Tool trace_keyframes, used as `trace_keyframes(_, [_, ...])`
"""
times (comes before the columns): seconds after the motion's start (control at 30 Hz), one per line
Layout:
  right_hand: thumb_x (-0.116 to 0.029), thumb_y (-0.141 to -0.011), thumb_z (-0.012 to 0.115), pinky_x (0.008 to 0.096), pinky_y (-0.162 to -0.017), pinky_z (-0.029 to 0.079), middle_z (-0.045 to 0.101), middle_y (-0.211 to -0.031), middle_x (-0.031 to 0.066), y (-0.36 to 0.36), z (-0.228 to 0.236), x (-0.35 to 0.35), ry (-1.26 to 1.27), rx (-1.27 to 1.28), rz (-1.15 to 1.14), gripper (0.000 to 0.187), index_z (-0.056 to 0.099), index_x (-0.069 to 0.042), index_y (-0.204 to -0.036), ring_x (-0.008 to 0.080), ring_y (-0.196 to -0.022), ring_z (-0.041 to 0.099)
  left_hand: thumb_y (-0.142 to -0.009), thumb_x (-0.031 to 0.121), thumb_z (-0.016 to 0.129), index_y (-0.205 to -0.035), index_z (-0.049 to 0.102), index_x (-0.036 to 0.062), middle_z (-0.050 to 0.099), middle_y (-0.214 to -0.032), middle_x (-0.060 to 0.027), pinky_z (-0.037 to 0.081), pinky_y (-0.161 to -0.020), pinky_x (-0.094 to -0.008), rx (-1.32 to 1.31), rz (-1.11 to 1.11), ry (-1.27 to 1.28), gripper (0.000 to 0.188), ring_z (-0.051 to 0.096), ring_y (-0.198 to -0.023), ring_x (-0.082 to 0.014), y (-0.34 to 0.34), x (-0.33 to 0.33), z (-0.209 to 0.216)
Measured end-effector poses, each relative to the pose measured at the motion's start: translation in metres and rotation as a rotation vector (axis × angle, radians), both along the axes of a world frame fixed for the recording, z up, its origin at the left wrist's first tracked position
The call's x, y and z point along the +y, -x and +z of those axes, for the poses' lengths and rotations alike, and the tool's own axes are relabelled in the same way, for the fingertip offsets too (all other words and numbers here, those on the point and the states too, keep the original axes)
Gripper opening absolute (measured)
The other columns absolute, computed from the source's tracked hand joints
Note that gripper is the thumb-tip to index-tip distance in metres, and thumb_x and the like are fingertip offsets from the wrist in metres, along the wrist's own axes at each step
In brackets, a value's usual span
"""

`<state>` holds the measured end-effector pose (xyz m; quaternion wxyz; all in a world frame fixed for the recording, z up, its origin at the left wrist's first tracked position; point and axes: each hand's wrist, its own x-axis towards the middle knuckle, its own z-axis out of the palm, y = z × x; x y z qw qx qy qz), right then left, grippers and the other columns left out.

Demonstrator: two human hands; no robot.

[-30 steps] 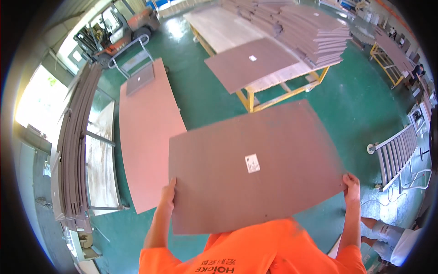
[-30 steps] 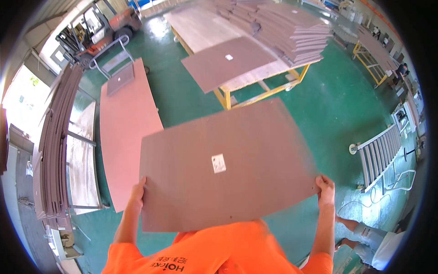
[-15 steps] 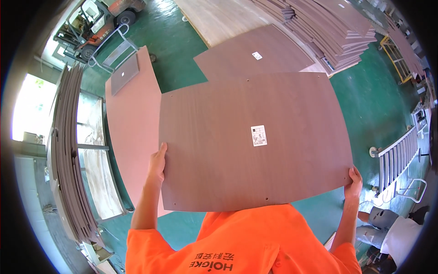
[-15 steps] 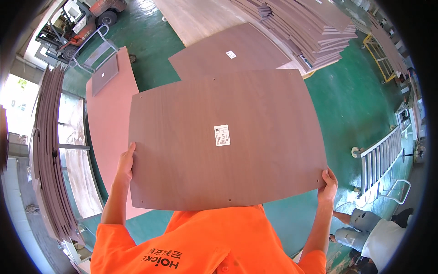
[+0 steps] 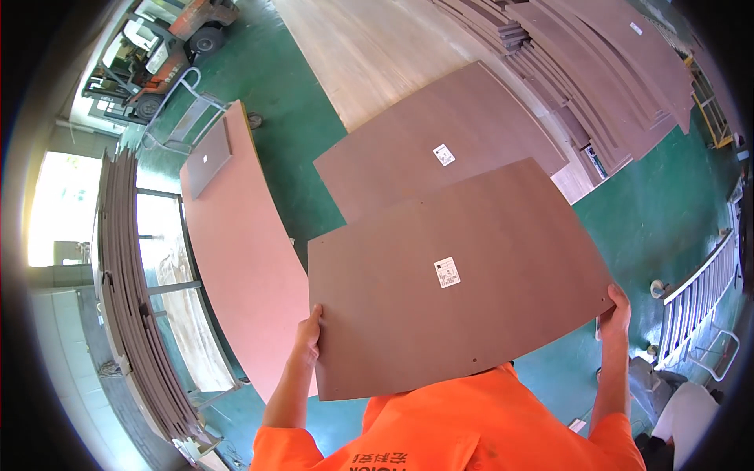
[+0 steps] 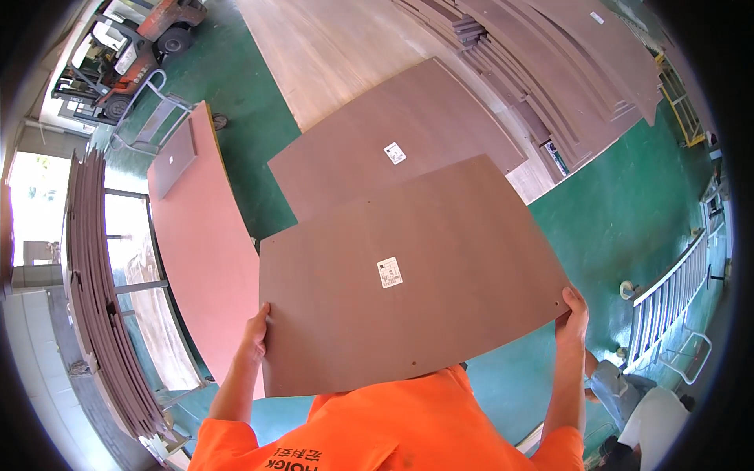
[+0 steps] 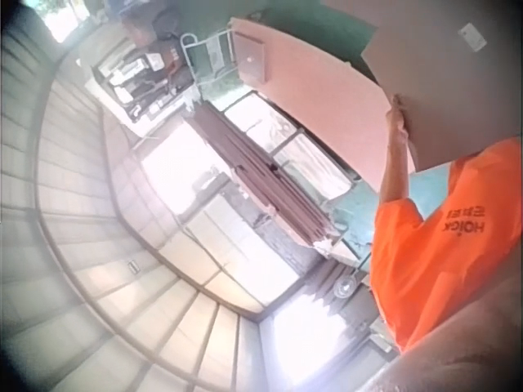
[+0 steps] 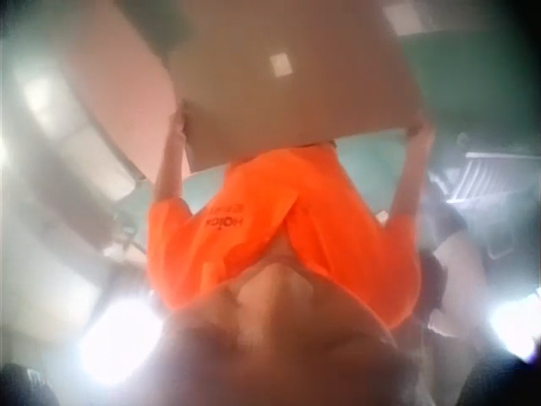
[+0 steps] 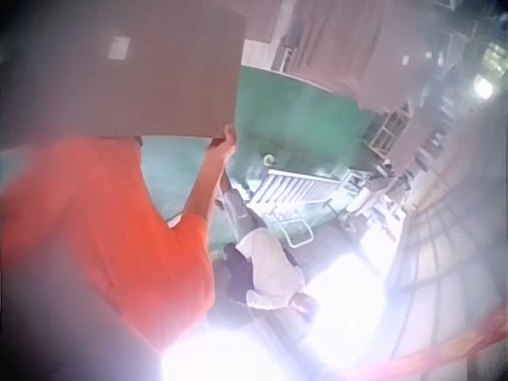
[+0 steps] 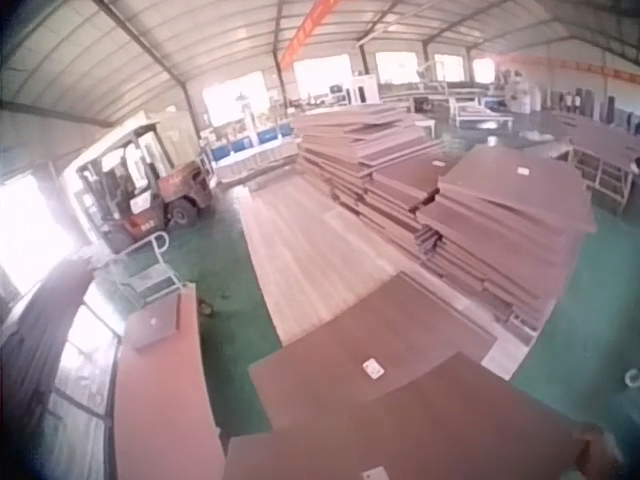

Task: The person pushes a cart carrying a wood panel, picks it up, and feeds it into a processing machine. They use a hand-held air nozzle to clean the work surface and then place another panel into the machine.

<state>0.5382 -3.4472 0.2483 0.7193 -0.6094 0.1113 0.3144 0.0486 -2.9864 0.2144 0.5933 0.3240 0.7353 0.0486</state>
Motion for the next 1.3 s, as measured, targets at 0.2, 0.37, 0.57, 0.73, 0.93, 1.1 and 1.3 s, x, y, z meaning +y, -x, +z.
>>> trace_keyframes(0.2, [-0.024,-0.087,0.058,0.0328,-0.086,0.046,0.063,-0.115,0.0095,-0.041,-0.001,0.029,0.060,0.042,-0.098,0.042,0.056,0.000,-0.122,0.0221,-0.104,0.059,-0.094,0.047,0.054,-0.123,0.053,-0.0127,0.060,-0.120,-0.0245,0.047,-0.092,-0.0344,0.095,-0.062,0.075,0.067,0.060,-0.108,-0.0278,-0.065,0.021,0.000])
trace_keyframes(0.37, [-0.023,-0.088,0.057,0.0342,-0.086,0.047,0.061,-0.119,0.0081,-0.057,-0.009,0.040,0.023,0.076,-0.179,0.044,0.054,-0.002,-0.127,0.0218,-0.106,0.058,-0.097,0.048,0.049,-0.128,0.050,-0.0118,0.056,-0.126,-0.0262,0.042,-0.099,-0.0352,0.084,-0.108,0.103,0.068,0.056,-0.116,-0.0304,-0.094,0.046,-0.003])
trace_keyframes(0.57, [-0.017,-0.087,0.059,0.0363,-0.098,0.042,0.059,-0.124,0.0080,-0.067,-0.016,0.061,-0.045,0.108,-0.187,0.045,0.052,-0.002,-0.129,0.0230,-0.116,0.054,-0.096,0.049,0.047,-0.131,0.048,-0.0112,0.054,-0.130,-0.0257,0.039,-0.102,-0.0381,0.116,-0.138,0.071,0.069,0.054,-0.119,-0.0322,-0.107,0.064,-0.008])
trace_keyframes(0.73, [-0.012,-0.085,0.060,0.0373,-0.094,0.046,0.060,-0.120,0.0066,-0.079,-0.045,0.125,-0.142,0.075,-0.277,0.041,0.053,-0.005,-0.125,0.0236,-0.110,0.057,-0.091,0.044,0.058,-0.127,0.050,-0.0102,0.057,-0.126,-0.0222,0.043,-0.098,-0.0393,-0.106,-0.080,0.082,0.065,0.056,-0.115,-0.0294,-0.114,0.087,-0.046])
trace_keyframes(0.93, [-0.006,-0.082,0.066,0.0261,-0.074,0.049,0.064,-0.097,0.0001,-0.122,-0.087,0.225,0.096,0.056,-0.266,0.026,0.061,-0.006,-0.108,0.0098,-0.087,0.060,-0.087,0.046,0.065,-0.125,0.052,-0.0070,0.058,-0.122,-0.0208,0.047,-0.093,-0.0387,-0.090,-0.081,0.013,0.067,0.059,-0.109,-0.0283,-0.161,0.122,-0.082])
trace_keyframes(1.1, [-0.018,-0.082,0.073,0.0261,-0.052,0.047,0.061,-0.076,0.0010,-0.150,-0.138,0.237,0.516,-0.145,0.038,0.037,0.058,-0.002,-0.112,0.0118,-0.062,0.058,-0.082,0.056,0.067,-0.130,0.045,-0.0055,0.056,-0.126,-0.0205,0.045,-0.096,-0.0402,0.119,-0.247,-0.035,0.081,0.056,-0.115,-0.0282,-0.181,0.139,-0.096])
trace_keyframes(1.3, [-0.021,-0.078,0.077,0.0283,-0.054,0.050,0.066,-0.083,0.0062,-0.076,-0.216,0.262,0.595,-0.014,0.152,0.061,0.049,0.003,-0.127,0.0123,-0.069,0.063,-0.082,0.048,0.072,-0.138,0.030,-0.0041,0.043,-0.140,-0.0171,0.043,-0.098,-0.0354,-0.060,-0.286,-0.165,0.088,0.052,-0.116,-0.0289,-0.183,0.092,-0.153])
